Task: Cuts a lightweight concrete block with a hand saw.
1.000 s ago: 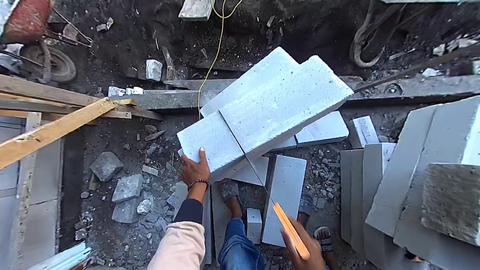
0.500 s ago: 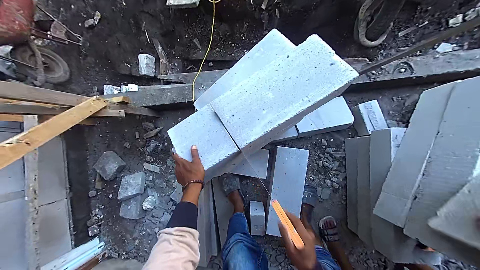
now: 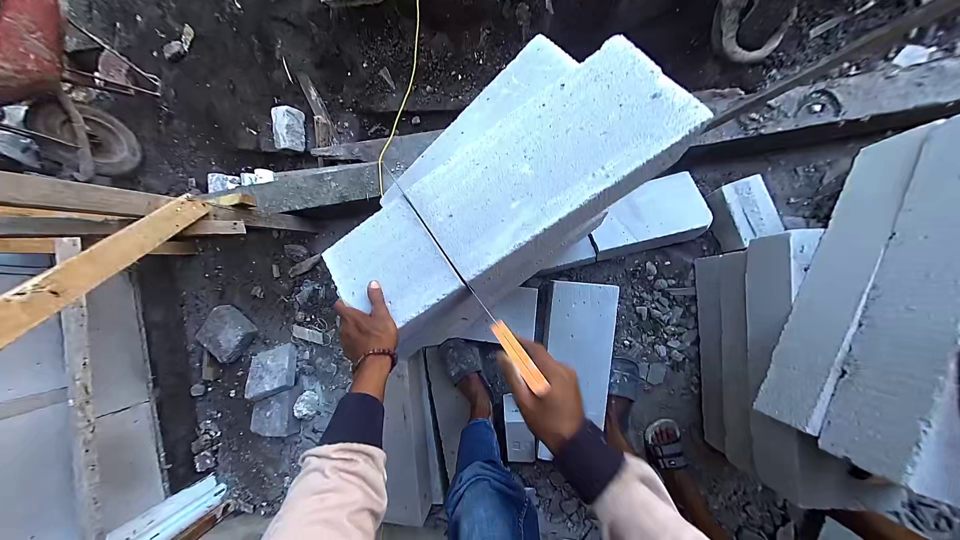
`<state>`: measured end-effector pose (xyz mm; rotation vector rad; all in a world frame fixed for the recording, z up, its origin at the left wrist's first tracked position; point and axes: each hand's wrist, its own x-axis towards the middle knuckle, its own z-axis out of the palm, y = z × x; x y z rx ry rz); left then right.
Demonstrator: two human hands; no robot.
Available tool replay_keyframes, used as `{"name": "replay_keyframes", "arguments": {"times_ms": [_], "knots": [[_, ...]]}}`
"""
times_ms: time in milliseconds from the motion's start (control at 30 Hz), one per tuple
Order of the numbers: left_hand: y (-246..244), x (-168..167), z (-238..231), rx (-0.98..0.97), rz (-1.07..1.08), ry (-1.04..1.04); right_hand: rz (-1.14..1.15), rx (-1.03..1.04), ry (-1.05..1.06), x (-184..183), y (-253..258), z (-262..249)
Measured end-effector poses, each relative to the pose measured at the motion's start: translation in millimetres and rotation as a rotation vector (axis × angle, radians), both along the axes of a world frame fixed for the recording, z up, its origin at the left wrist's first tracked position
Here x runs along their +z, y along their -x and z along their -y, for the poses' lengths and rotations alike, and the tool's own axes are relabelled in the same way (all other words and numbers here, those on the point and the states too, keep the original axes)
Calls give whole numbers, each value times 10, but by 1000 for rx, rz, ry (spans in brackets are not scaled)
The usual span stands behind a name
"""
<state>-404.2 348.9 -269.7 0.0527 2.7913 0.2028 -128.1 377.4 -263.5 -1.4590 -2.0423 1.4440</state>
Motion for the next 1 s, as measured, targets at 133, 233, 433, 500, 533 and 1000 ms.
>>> {"name": "replay_keyframes", "arguments": {"times_ms": [133, 233, 433, 500, 533, 1000], "knots": [[166, 11, -94, -3, 25, 24, 44, 68, 108, 48, 174, -97], [79, 13, -81, -4, 19, 10, -55, 67, 26, -132, -829, 453], [-3, -44, -17, 29, -14, 7, 55, 67, 70, 272, 609, -465], [126, -3, -47, 7, 4, -2, 74, 56, 146, 437, 1032, -599], [153, 1, -23, -1, 18, -3, 57, 60, 122, 359, 896, -463], [152, 40, -11, -19, 73, -13, 38, 61, 25, 10, 307, -117]]}}
